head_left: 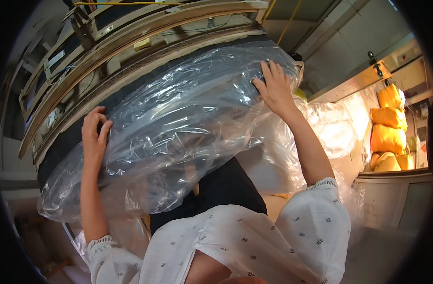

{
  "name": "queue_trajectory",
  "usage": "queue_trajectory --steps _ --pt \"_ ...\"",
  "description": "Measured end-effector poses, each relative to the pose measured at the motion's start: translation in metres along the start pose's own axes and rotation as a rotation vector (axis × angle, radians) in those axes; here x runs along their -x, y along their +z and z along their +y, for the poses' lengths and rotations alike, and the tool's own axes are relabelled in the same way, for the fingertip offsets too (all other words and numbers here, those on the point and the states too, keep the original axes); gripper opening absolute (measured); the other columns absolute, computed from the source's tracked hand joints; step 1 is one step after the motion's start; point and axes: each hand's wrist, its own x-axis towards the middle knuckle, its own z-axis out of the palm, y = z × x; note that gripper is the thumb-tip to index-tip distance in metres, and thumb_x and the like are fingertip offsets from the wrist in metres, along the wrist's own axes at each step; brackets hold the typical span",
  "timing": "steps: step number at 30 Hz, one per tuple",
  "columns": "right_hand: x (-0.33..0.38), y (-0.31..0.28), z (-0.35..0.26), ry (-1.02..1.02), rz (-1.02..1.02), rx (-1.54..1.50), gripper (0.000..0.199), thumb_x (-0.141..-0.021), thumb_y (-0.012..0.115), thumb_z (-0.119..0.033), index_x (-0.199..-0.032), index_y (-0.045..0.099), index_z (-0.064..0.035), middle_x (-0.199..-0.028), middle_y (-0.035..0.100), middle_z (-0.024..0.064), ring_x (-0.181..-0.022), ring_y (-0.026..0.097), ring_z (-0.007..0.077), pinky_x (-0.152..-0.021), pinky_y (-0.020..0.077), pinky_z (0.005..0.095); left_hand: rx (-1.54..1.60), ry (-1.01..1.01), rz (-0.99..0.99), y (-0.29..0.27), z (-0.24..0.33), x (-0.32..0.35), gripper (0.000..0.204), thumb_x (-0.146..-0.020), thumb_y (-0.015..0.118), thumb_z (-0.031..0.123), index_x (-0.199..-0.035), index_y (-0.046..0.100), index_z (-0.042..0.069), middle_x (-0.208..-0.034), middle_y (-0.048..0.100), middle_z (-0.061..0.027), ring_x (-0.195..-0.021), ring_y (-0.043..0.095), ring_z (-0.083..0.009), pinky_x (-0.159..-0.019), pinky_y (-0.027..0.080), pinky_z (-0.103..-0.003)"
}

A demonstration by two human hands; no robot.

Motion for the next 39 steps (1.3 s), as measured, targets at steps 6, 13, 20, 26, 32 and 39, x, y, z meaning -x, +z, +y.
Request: queue_trajectory --steps 6,13,20,26,32,39 --pt "-0.048 0.017 0.052 0.25 -0.086 0.094 0.057 -0.09 0.039 -0.047 -0.134 0.036 -0.0112 -0.137 0.033 0.0185 -0.127 0.028 0.038 -0.101 0.0221 0.0558 0.37 -0.234 0.128 0.01 0.003 0.002 0.01 -0.086 0.058 0.009 -0.085 0.051 0.002 -0.066 0.04 0.0016 -0.062 0.033 -0.0043 -0.055 0.032 -0.02" --pt "0.004 -0.006 -0.057 -0.394 -0.111 -0.091 0.058 -0.086 0.046 -0.043 -0.133 0.038 -0.0098 -0.14 0.033 0.0141 -0.129 0.028 0.0326 -0.103 0.0245 0.0494 0.004 -0.44 0.207 -0.115 -0.11 0.131 0.007 -0.084 0.062 0.005 -0.081 0.057 0.0 -0.072 0.05 0.0047 -0.066 0.042 -0.0018 -0.06 0.036 -0.016" --pt "-0.002 -0.014 -0.073 -0.313 -0.023 -0.094 0.059 -0.085 0.052 -0.039 -0.126 0.043 0.0024 -0.133 0.041 0.0153 -0.118 0.039 0.0312 -0.096 0.0328 0.0402 -0.079 -0.48 0.274 -0.158 -0.126 0.191 0.009 -0.085 0.061 0.005 -0.082 0.054 -0.001 -0.075 0.05 0.0031 -0.069 0.044 -0.0049 -0.065 0.038 -0.017" --pt "-0.014 -0.016 -0.07 -0.273 0.046 -0.032 0.044 -0.085 0.053 -0.035 -0.116 0.054 -0.004 -0.118 0.052 0.0088 -0.096 0.048 0.0266 -0.077 0.0414 0.0367 -0.083 -0.457 0.345 -0.153 -0.109 0.202 0.006 -0.085 0.059 0.004 -0.084 0.056 -0.001 -0.079 0.052 0.0002 -0.075 0.046 -0.0076 -0.072 0.038 -0.019" --pt "-0.041 -0.01 -0.061 -0.263 0.23 -0.055 0.019 -0.079 0.061 -0.026 -0.079 0.065 -0.0072 -0.076 0.057 0.0042 -0.076 0.052 0.0257 -0.063 0.0416 0.0368 -0.17 -0.379 0.441 -0.167 -0.087 0.23 0.004 -0.084 0.06 0.001 -0.085 0.057 -0.002 -0.077 0.052 -0.002 -0.074 0.048 -0.0103 -0.072 0.039 -0.021" --pt "-0.066 0.021 -0.024 0.04 0.159 -0.44 0.018 -0.075 0.066 -0.023 -0.077 0.061 -0.0054 -0.077 0.055 0.0072 -0.077 0.054 0.0241 -0.068 0.0433 0.0355 -0.208 -0.495 0.418 -0.147 -0.051 0.293 0.002 -0.079 0.061 -0.004 -0.08 0.061 -0.003 -0.077 0.054 -0.0041 -0.072 0.051 -0.0131 -0.069 0.042 -0.024"
